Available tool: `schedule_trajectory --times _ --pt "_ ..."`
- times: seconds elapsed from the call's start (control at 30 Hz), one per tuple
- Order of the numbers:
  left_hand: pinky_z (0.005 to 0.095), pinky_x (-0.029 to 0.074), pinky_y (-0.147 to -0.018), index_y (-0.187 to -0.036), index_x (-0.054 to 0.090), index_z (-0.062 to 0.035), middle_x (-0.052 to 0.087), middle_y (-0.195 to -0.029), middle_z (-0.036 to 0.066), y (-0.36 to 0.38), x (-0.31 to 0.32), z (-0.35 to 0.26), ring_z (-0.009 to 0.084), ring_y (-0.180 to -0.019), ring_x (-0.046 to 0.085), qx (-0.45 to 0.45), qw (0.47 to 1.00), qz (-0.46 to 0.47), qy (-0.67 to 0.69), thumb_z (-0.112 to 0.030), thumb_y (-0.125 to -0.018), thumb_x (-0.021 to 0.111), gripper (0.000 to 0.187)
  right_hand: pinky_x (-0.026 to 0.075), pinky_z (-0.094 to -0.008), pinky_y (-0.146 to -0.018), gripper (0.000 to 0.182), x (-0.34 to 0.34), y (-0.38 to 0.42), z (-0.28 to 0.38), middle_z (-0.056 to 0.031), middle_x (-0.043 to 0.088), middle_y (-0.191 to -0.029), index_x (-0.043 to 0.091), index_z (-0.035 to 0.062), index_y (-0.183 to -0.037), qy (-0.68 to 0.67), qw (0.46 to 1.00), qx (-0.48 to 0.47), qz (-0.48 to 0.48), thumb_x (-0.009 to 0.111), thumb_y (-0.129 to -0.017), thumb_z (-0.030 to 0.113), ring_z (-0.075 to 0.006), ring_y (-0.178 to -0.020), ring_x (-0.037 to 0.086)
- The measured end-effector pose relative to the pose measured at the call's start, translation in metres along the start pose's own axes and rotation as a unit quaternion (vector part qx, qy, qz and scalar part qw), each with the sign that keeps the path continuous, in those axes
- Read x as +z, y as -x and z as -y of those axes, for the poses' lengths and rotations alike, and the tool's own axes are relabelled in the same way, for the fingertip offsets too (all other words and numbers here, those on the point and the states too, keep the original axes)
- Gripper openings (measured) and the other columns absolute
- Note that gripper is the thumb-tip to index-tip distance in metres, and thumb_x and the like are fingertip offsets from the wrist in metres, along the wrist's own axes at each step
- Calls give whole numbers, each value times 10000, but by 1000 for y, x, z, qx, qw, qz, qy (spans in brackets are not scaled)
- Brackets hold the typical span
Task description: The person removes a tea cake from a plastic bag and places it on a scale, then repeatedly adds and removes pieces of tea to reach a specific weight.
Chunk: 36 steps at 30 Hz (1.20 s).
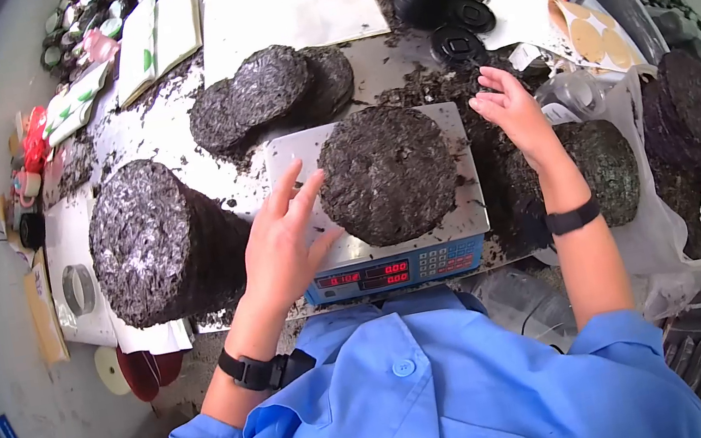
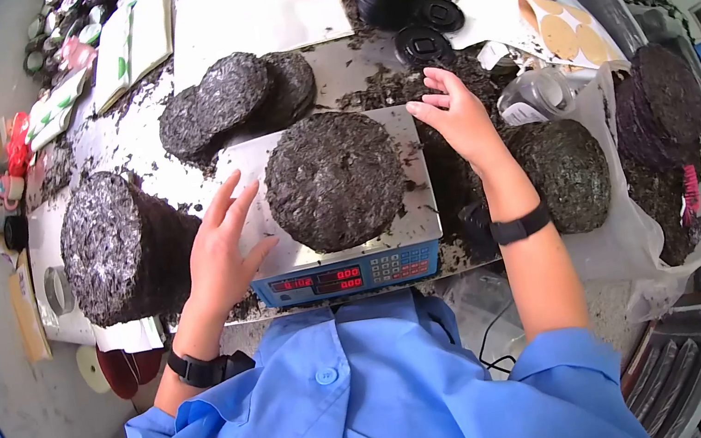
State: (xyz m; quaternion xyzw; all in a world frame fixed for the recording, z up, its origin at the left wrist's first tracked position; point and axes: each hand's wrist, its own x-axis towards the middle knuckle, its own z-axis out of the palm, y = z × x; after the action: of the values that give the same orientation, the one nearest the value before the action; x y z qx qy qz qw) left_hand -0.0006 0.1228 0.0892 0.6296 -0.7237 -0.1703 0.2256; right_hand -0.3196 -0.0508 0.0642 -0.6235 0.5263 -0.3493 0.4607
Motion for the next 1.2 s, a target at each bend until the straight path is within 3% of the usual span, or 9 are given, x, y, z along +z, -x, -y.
schedule_trajectory --times 0.1,0.17,0.37,0.53,0.67,0.83,1.0,1.07,1.2 --pt "413 464 -987 -1359 496 -85 438 -1439 154 0 19 8 359 -1196 528 -9 998 59 13 -188 -714 792 718 463 -365 -969 765 24 -10 -1 -253 487 -1354 374 -50 -1396 57 987 118 90 762 -822 276 -260 -1163 562" --pt "410 456 -1003 -1357 496 -64 434 -1445 163 3 44 21 360 -1227 508 -14 991 129 20 -207 -726 788 710 449 -322 -932 673 45 -8 -38 -105 596 -1213 467 0 -1339 -11 953 177 246 769 -805 275 -183 -1076 568" --pt "422 469 -984 -1345 505 -57 418 -1457 170 3 34 26 374 -1216 511 -6 980 186 78 -213 -728 779 693 442 -335 -979 543 51 -9 -55 -83 615 -1208 501 1 -1296 -171 918 260 246 726 -804 54 -188 -1073 593" --pt "446 446 -977 -1303 524 -63 443 -1427 185 7 -65 -12 357 -1205 521 65 993 84 -44 -217 -664 789 708 453 -367 -977 512 25 -94 -47 -92 614 -1197 505 0 -1259 -233 932 208 186 735 -804 49 -211 -1100 584" --pt "511 331 -1069 -1329 497 -42 444 -1434 203 30 -131 -21 415 -1313 413 -163 954 -67 -244 -218 -535 835 880 457 -417 -984 520 6 -199 -54 -94 595 -1242 471 39 -1304 -266 929 197 168 705 -840 54 -235 -1134 574" --pt "482 248 -1144 -1413 410 -45 339 -1518 186 55 -118 23 384 -1394 318 -361 888 29 -283 -79 -535 785 955 479 -469 -943 536 -8 -297 -145 -75 603 -1220 469 80 -1317 -184 938 256 147 699 -834 46 -244 -1137 578" --pt "478 254 -1146 -1406 431 -47 378 -1502 168 54 -115 35 371 -1388 338 -358 888 18 -288 -58 -529 746 932 466 -475 -951 533 38 -321 -209 -87 604 -1238 480 73 -1317 -79 936 320 124 688 -828 41 -263 -1139 577" --pt "479 256 -1146 -1406 436 -46 378 -1503 167 56 -117 36 370 -1387 341 -368 887 33 -277 -70 -530 742 928 456 -459 -934 540 68 -312 -172 -100 606 -1229 461 68 -1319 -68 932 332 129 690 -830 59 -274 -1136 572" --pt "466 268 -1144 -1416 433 -55 387 -1500 158 61 -118 41 363 -1386 345 -340 899 14 -275 -95 -496 759 977 391 -511 -966 587 100 -301 -157 -96 576 -1258 467 87 -1289 52 928 305 208 711 -848 388 -254 -1169 537"
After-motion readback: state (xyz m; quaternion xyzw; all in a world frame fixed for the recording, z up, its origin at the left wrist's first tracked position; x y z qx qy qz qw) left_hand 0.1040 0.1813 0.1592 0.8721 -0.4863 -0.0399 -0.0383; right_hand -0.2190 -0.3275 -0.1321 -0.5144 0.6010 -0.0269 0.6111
